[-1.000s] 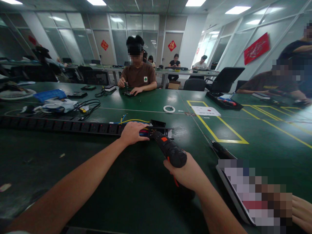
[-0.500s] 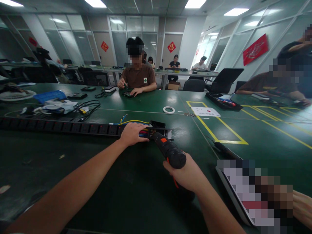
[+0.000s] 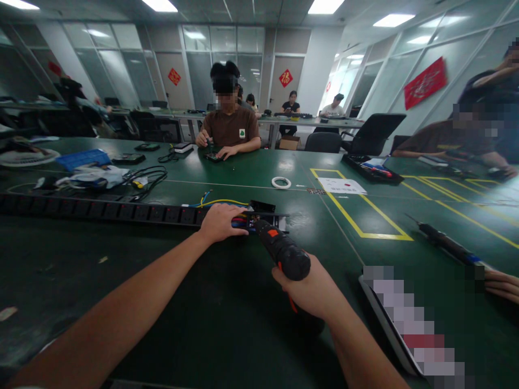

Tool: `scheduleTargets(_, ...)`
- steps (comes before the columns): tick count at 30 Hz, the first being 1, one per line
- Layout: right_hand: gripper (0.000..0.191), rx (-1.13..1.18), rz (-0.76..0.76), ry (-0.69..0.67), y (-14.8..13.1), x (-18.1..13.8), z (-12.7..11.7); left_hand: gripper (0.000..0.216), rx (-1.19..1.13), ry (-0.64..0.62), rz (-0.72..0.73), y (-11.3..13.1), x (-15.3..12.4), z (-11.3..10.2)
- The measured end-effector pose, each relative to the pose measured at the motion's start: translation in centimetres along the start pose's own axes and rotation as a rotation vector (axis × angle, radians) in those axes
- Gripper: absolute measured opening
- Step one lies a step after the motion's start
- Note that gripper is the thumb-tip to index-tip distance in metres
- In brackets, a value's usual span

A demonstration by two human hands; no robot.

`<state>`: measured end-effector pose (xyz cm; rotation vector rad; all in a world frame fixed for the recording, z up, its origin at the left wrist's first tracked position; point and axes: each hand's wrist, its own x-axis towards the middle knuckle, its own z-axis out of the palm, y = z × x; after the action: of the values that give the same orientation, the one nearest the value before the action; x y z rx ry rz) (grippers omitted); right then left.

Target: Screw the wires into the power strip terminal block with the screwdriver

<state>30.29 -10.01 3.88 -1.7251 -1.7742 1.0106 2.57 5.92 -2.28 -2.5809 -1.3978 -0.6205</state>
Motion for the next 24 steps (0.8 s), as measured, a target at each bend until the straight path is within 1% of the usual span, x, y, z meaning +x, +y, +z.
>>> scheduleTargets(5, 0.021, -0.001, -0.008, 0.001, -0.4, -0.08, -0.06, 0.082, 0.003, 0.01, 0.008, -0.08, 0.01, 0.08)
scheduleTargets(10, 0.024, 0.031, 0.026, 0.017, -0.48, -0.16, 0.03, 0.08, -0.011, 0.019, 0.003, -0.03, -0.01, 0.03)
scheduleTargets(17, 0.019, -0.001, 0.034, 0.029, -0.73, -0.21, -0.03, 0.08, -0.014, 0.029, 0.005, -0.05, 0.0, 0.21)
scheduleTargets(21, 0.025, 0.022, 0.03, 0.018, -0.54, -0.11, 0.01, 0.08, -0.013, 0.03, 0.009, -0.1, 0.0, 0.23)
scheduleTargets(24, 0.025, 0.015, 0.028, 0.017, -0.26, -0.04, 0.07, 0.08, -0.009, 0.026, 0.009, -0.05, -0.01, 0.13)
